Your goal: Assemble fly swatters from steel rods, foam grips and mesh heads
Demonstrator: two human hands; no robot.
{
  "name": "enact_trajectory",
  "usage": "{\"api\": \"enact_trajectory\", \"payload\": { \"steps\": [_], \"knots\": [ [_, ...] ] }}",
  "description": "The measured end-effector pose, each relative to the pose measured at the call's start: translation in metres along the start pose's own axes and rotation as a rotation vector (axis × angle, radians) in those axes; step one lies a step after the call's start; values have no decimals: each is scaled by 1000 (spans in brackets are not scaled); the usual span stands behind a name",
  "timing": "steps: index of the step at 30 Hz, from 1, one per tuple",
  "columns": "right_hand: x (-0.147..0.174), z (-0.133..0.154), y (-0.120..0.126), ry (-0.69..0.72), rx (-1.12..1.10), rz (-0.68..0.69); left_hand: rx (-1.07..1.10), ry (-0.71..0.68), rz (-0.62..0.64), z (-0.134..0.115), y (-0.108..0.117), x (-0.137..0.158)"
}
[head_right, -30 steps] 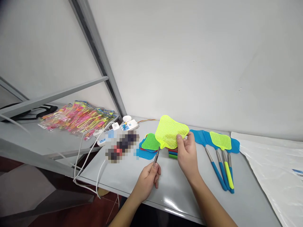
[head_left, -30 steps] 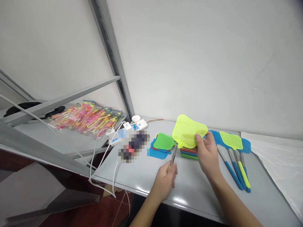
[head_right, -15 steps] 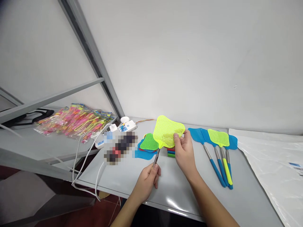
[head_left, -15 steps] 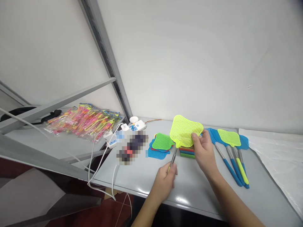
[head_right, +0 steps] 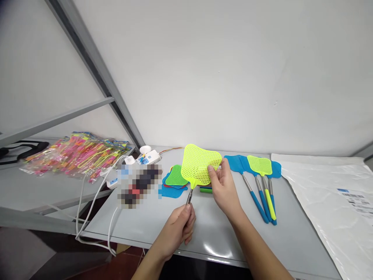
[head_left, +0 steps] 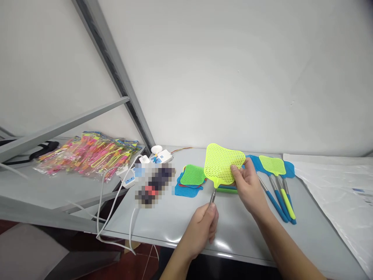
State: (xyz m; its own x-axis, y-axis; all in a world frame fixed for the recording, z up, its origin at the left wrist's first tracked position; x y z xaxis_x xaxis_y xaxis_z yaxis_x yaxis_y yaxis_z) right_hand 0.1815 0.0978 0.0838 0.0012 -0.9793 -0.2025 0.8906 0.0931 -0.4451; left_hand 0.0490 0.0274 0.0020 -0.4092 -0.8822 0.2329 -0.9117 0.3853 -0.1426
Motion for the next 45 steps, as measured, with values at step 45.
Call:
{"api": "enact_trajectory", "payload": {
  "steps": [45],
  "knots": [
    [-19, 41, 61, 58, 16, -84, -263, 66, 96, -25, -34, 7]
  ]
}}
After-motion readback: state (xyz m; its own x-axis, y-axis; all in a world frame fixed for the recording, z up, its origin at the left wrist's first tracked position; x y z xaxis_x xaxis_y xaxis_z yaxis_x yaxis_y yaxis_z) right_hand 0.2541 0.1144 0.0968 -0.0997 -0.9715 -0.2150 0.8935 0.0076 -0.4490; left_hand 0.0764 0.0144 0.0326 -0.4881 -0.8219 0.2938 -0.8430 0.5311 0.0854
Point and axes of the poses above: each hand's wrist, its own x-axis away from the middle knuckle, its own y-axis out of the back of the hand, z = x × y, the point moved 5 cm from there along -x, towards the middle knuckle, and after that the axes turned 11 degrees about -x, right-handed, at the moved point
